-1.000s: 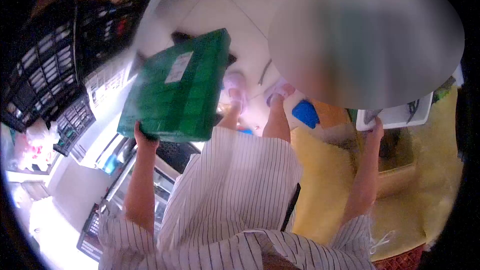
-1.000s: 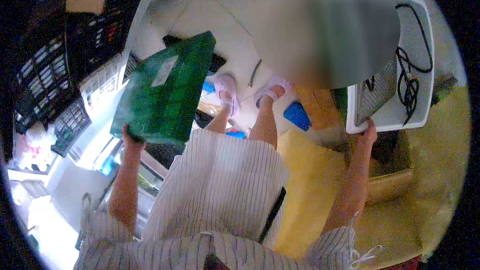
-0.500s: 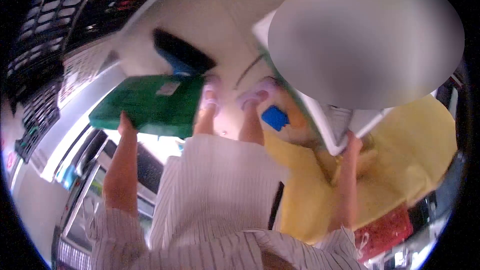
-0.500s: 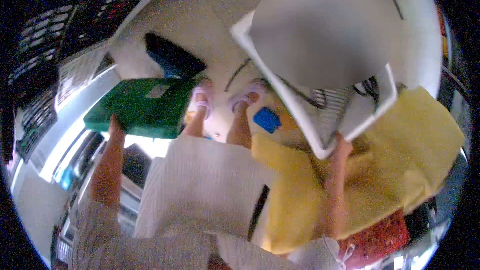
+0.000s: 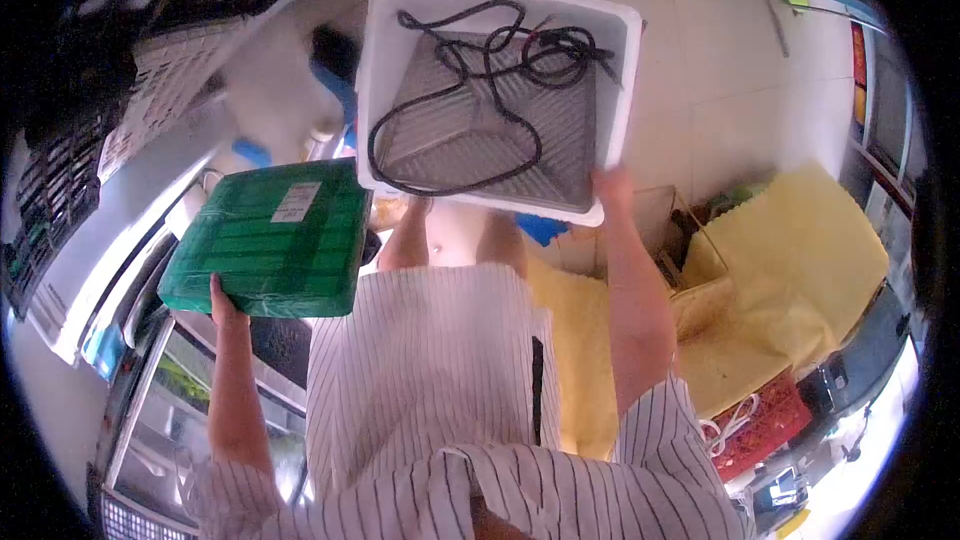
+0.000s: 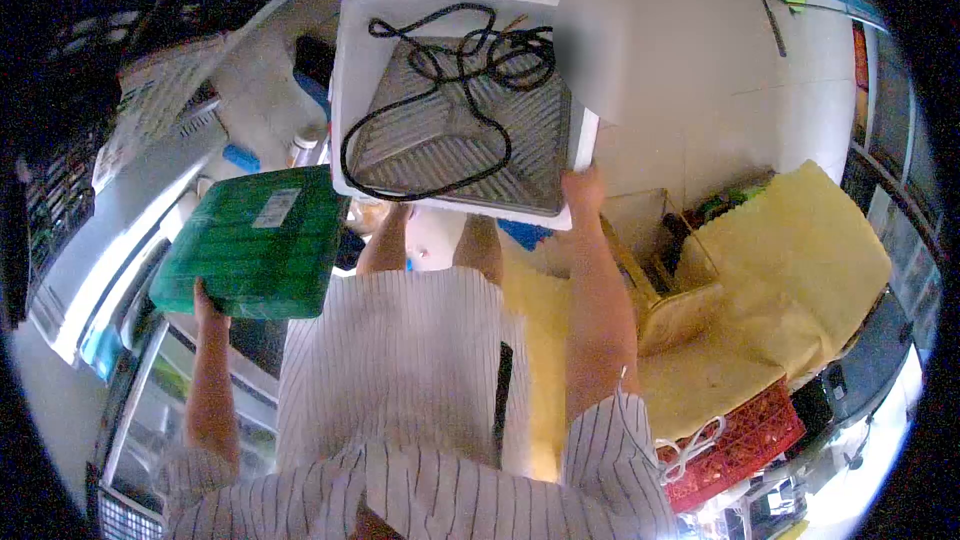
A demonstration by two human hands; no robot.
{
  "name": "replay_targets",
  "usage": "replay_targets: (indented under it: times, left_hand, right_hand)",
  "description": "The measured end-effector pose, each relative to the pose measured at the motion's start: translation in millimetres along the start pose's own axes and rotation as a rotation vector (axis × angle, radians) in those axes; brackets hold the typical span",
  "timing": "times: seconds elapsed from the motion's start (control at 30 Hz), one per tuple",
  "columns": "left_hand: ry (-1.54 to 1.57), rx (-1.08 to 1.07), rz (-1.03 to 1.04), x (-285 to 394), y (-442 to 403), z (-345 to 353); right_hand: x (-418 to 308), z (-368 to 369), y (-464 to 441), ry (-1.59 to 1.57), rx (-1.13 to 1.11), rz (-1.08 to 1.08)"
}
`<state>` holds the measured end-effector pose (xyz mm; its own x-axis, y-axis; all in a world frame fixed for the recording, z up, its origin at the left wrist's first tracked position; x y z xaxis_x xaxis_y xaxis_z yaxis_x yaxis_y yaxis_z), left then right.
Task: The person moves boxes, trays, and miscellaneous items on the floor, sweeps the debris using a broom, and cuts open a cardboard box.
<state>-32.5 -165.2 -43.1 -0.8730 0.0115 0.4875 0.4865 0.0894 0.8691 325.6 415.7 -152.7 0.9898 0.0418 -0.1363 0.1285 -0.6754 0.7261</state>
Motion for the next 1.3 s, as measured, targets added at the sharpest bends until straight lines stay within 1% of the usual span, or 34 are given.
replay_targets:
  times: [0.07,0.17,0.27,0.3,0.33,0.37,0.4,0.43,0.47,0.5,0.53,0.57,0.63,0.67,0.7,0.73,0.77,0.83,0.9,0.97,1.03,1.1,1.13,1.2,1.23,1.3]
  left_hand:
    - [-0.019,0.013,-0.005,-4.8,0.5,-14.5]
    - [-0.038,0.034,-0.019,-10.8,8.2,-10.5]
    - [-0.019,0.066,-0.038,-16.9,10.0,-12.3]
    - [0.007,0.082,-0.040,-18.8,6.9,-15.1]
    - [0.005,0.079,-0.045,-19.4,5.0,-17.8]
    - [-0.034,0.031,-0.063,-19.2,4.4,-20.5]
    - [-0.070,-0.018,-0.079,-19.7,3.9,-23.1]
    - [-0.073,-0.018,-0.082,-19.9,3.2,-27.7]
    - [-0.079,-0.046,-0.079,-19.3,1.9,-30.7]
    - [-0.085,-0.074,-0.076,-17.5,3.3,-26.2]
    - [-0.090,-0.077,-0.080,-16.4,8.1,-23.7]
    - [-0.085,-0.040,-0.081,-11.9,21.9,-11.2]
    - [-0.084,-0.008,-0.084,-8.0,32.7,-1.7]
    - [-0.081,0.053,-0.076,-6.5,34.8,-3.9]
    - [-0.077,0.113,-0.066,-5.3,37.0,-7.2]
    - [-0.078,0.111,-0.065,-5.5,38.6,-9.4]
    - [-0.031,0.105,-0.075,-7.4,40.2,-13.7]
    - [0.016,0.097,-0.087,-9.5,45.0,-15.1]
    - [0.065,0.156,-0.105,-11.2,55.5,-10.0]
    - [0.058,0.168,-0.097,-12.6,61.0,-3.4]
    - [0.053,0.185,-0.085,-14.1,60.4,-6.8]
    - [0.095,0.150,-0.090,-18.7,56.9,-13.5]
    - [0.097,0.152,-0.090,-20.7,57.1,-15.5]
    - [0.057,0.118,-0.129,-24.1,57.3,-11.6]
    - [0.063,0.115,-0.120,-26.9,54.7,-13.6]
    - [0.099,-0.046,-0.090,-30.5,50.6,-10.4]
  right_hand:
    - [-2.5,1.3,0.9,-0.039,-0.014,-0.006]
    - [15.9,9.8,-22.2,0.073,-0.032,0.039]
    - [30.8,11.5,-27.3,0.058,-0.056,0.014]
    - [28.8,7.5,-21.7,0.002,-0.027,-0.018]
    - [26.4,3.8,-16.2,-0.053,0.003,-0.052]
    - [20.6,2.8,-9.1,-0.052,0.000,-0.046]
    - [7.2,-8.9,3.1,0.003,0.194,-0.099]
    - [-6.6,-19.7,17.0,0.057,0.386,-0.152]
    - [-16.7,-25.1,26.9,0.058,0.384,-0.147]
    - [-30.2,-29.9,36.7,0.101,0.378,-0.197]
    - [-38.8,-30.1,43.4,0.145,0.371,-0.246]
    - [-40.5,-26.2,45.1,0.146,0.372,-0.239]
    - [-41.0,-13.7,39.9,0.293,0.262,-0.098]
    - [-46.8,-14.6,40.2,0.292,0.264,-0.093]
    - [-51.7,-12.4,37.9,0.329,0.143,-0.042]
    - [-53.0,-9.3,34.0,0.365,0.020,0.007]
    - [-49.5,-6.3,26.2,0.363,0.021,0.008]
    - [-44.8,4.8,10.9,0.390,-0.001,-0.124]
    - [-61.2,-6.3,17.3,0.454,-0.019,-0.092]
    - [-71.2,-7.3,18.3,0.519,-0.038,-0.058]
    - [-93.2,-0.9,14.9,0.349,-0.022,-0.352]
    - [-130.4,1.4,40.8,0.360,-0.064,-0.665]
    - [-136.6,7.1,49.5,0.360,-0.065,-0.668]
    - [-152.9,21.7,70.8,0.557,-0.114,-0.899]
    - [-155.5,21.1,71.4,0.557,-0.105,-0.907]
    - [-155.4,38.0,65.5,0.709,-0.280,-0.827]
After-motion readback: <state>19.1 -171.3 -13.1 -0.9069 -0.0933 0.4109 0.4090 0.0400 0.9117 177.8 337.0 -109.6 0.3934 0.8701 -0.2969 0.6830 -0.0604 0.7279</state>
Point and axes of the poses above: each hand's wrist, its own y-axis away from the middle knuckle, its own z-axis out of the palm, x = y × z, the point moved 5 cm from there along -y, towards the middle knuckle, and after that the axes turned 11 degrees about -x, right-handed, at the moved point
